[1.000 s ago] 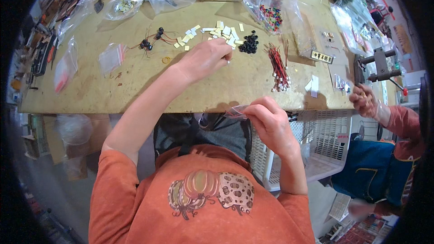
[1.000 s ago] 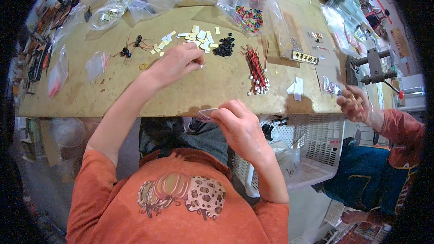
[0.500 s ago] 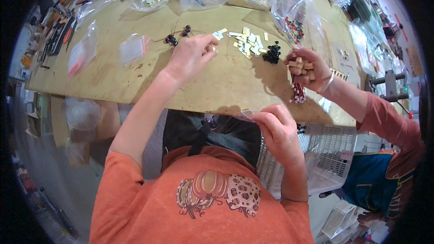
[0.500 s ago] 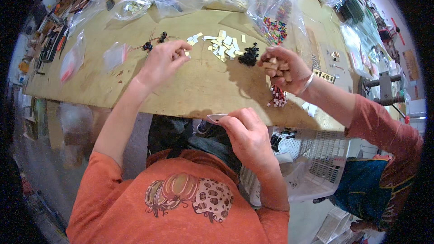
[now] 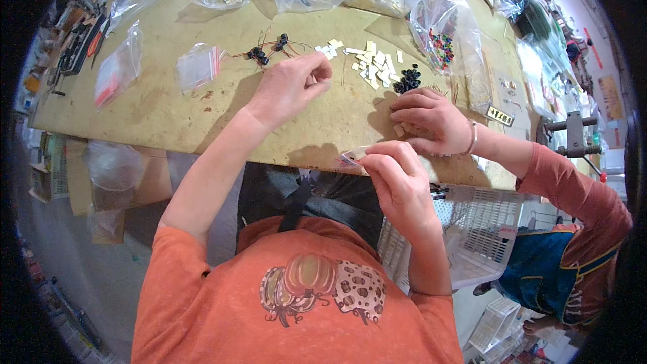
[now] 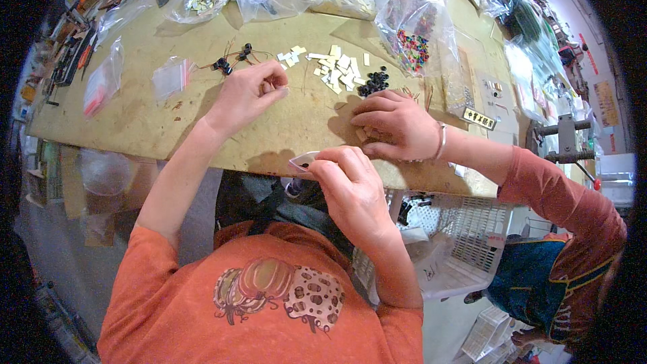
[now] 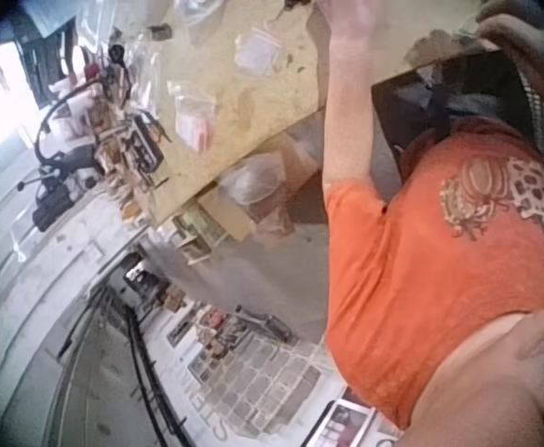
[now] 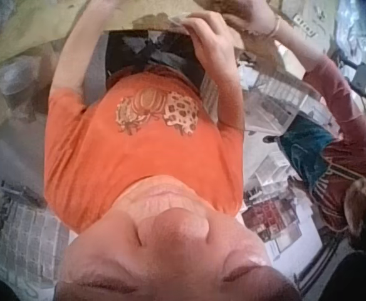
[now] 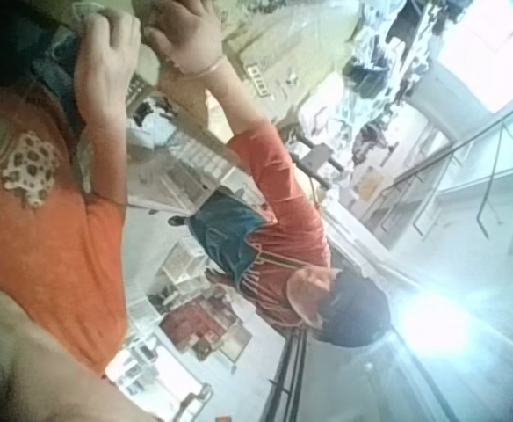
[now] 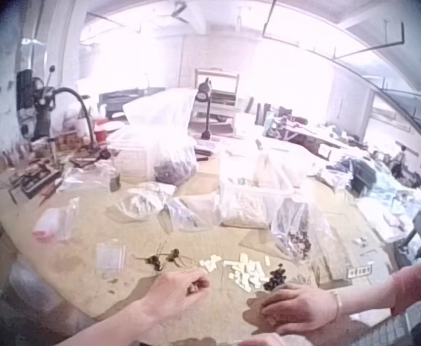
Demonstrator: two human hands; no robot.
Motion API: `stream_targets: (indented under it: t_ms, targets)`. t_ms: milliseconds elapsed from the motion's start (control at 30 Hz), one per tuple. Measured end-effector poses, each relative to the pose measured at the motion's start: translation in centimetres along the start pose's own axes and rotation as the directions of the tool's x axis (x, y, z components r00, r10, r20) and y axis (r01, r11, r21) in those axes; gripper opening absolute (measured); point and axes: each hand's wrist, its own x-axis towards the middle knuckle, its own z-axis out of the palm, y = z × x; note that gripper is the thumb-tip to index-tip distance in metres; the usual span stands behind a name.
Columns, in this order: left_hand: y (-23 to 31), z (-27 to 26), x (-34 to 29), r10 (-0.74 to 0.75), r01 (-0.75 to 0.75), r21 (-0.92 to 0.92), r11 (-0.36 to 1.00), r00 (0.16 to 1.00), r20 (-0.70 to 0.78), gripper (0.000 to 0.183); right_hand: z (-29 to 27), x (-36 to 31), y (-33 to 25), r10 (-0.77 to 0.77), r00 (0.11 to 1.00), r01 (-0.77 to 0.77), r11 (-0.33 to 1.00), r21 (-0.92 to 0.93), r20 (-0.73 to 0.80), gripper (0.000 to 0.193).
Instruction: The person assembles small electronic components by hand, picking up wires, beads, and rectangular pieces from a cluttered workbench and inserting them into small plastic bags. The person repeatedly handles individual items and places them into bags without using tools.
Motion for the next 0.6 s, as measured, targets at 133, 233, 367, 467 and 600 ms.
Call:
stream_targets:
  t_ms: [133,233,367,467,600]
  targets:
    - [5.0,-1.2,-2.4,-0.034,0.112,-0.597,0.795,0.989,0.141,0.013,0.7,0.7,0.0,-0.026,1.000,0.026,0.999,-0.030,-0.003,0.020]
    - [7.3,-1.7,-4.1,0.047,0.018,-0.374,0.927,0.986,0.162,0.012,0.9,1.5,-0.7,-0.040,0.999,0.041,0.998,-0.051,0.017,0.021]
    - [7.3,-1.3,-5.2,0.202,-0.199,-0.067,0.978,0.979,0.037,0.015,1.2,1.7,-1.5,-0.033,0.999,0.034,0.998,-0.048,0.014,0.022]
    - [7.7,-1.3,-6.0,0.180,-0.179,-0.046,0.983,0.984,0.015,0.016,1.4,1.6,-1.5,-0.037,0.999,0.038,0.998,-0.049,0.022,0.023]
    - [7.5,-1.8,-6.2,0.176,-0.170,-0.158,0.973,0.984,0.028,0.019,1.4,1.5,-1.4,-0.051,0.998,0.052,0.997,-0.052,0.025,0.024]
